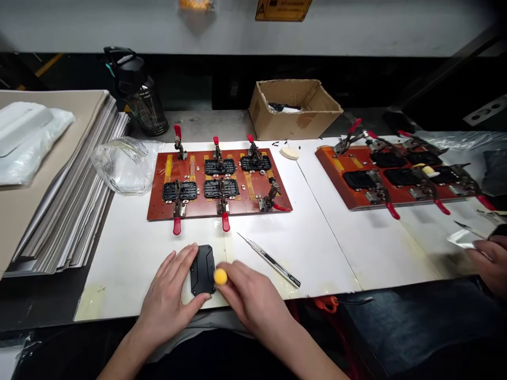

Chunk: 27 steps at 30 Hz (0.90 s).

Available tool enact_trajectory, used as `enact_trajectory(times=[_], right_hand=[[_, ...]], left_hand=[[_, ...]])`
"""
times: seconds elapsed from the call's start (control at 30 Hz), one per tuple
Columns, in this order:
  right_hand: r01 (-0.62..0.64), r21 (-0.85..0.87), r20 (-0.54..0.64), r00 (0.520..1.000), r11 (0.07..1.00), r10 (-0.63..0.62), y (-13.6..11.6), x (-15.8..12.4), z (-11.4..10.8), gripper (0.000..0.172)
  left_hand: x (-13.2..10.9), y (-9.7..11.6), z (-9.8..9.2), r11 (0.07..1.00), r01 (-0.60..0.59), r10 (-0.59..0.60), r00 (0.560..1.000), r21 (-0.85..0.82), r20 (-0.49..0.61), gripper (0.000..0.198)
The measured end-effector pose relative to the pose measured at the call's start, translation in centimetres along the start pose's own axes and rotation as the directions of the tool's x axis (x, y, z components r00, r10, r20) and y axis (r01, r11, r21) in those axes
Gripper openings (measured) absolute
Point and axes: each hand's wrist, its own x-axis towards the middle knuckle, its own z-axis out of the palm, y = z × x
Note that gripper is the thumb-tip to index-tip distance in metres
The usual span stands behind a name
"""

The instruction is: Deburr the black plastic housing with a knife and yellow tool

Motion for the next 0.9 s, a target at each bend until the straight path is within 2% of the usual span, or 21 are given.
enact_trajectory(times=[0.07, 0.1, 0.17, 0.27, 0.33, 0.4, 0.5, 0.6, 0.67, 0.77, 0.83, 0.9], right_hand=[[-0.003, 0.016, -0.089, 0.996, 1.0, 0.005, 0.0, 1.2, 0.7, 0.026], [-0.003, 0.009, -0.094, 0.996, 1.0, 0.004, -0.2, 1.6, 0.9, 0.028], [-0.001, -0.026, -0.039, 0.999, 1.0, 0.0, -0.4, 1.9, 1.1, 0.026], [0.009, -0.059, 0.093, 0.996, 0.998, -0.003, -0.6, 0.5, 0.1, 0.017], [0.01, -0.038, 0.118, 0.993, 0.999, -0.006, -0.3, -0.5, -0.5, 0.012], [-0.004, 0.002, 0.046, 0.999, 1.0, 0.004, 0.0, -0.5, -0.4, 0.016], [0.019, 0.011, -0.059, 0.998, 1.0, -0.018, 0.4, 0.7, 1.0, 0.029], [0.091, -0.05, -0.019, 0.996, 0.995, -0.092, 0.3, 1.1, 2.0, 0.03], [0.105, -0.05, 0.016, 0.994, 0.993, -0.104, 0.4, 0.3, 1.7, 0.029], [0.06, -0.011, 0.054, 0.997, 0.998, -0.06, 0.8, -1.2, 0.5, 0.026], [0.022, 0.033, -0.006, 1.0, 0.999, -0.022, 1.0, -1.3, 0.5, 0.025], [0.021, 0.106, -0.129, 0.992, 0.994, -0.007, 1.1, -0.6, 1.2, 0.029]], left_hand=[[0.0, 0.0, 0.1, 1.0, 0.003, -0.003, 1.0, 0.006, -0.008, 0.084], [-0.1, 0.0, 0.1, 1.0, 0.004, -0.004, 1.0, 0.003, -0.009, 0.085], [-0.1, 0.0, 0.1, 1.0, 0.006, -0.006, 1.0, -0.006, -0.008, 0.085], [-0.2, 0.0, 0.1, 1.0, 0.009, -0.009, 1.0, 0.004, -0.01, 0.085], [-0.2, 0.0, 0.2, 1.0, 0.004, -0.004, 1.0, 0.021, -0.014, 0.085], [-0.2, -0.1, 0.3, 0.999, -0.006, 0.007, 1.0, 0.034, -0.02, 0.085], [-0.3, -0.2, 0.4, 0.999, -0.006, 0.007, 0.999, 0.037, -0.031, 0.085], [-0.3, -0.2, 0.4, 1.0, 0.002, -0.001, 1.0, 0.03, -0.024, 0.085], [-0.3, -0.1, 0.3, 0.999, 0.005, -0.005, 1.0, 0.035, -0.013, 0.084], [-0.2, -0.2, 0.4, 0.999, -0.003, 0.004, 1.0, 0.048, -0.015, 0.084], [-0.2, -0.3, 0.4, 0.999, -0.017, 0.018, 1.0, 0.049, -0.023, 0.084], [-0.2, -0.3, 0.5, 0.999, -0.027, 0.028, 0.999, 0.048, -0.025, 0.083]])
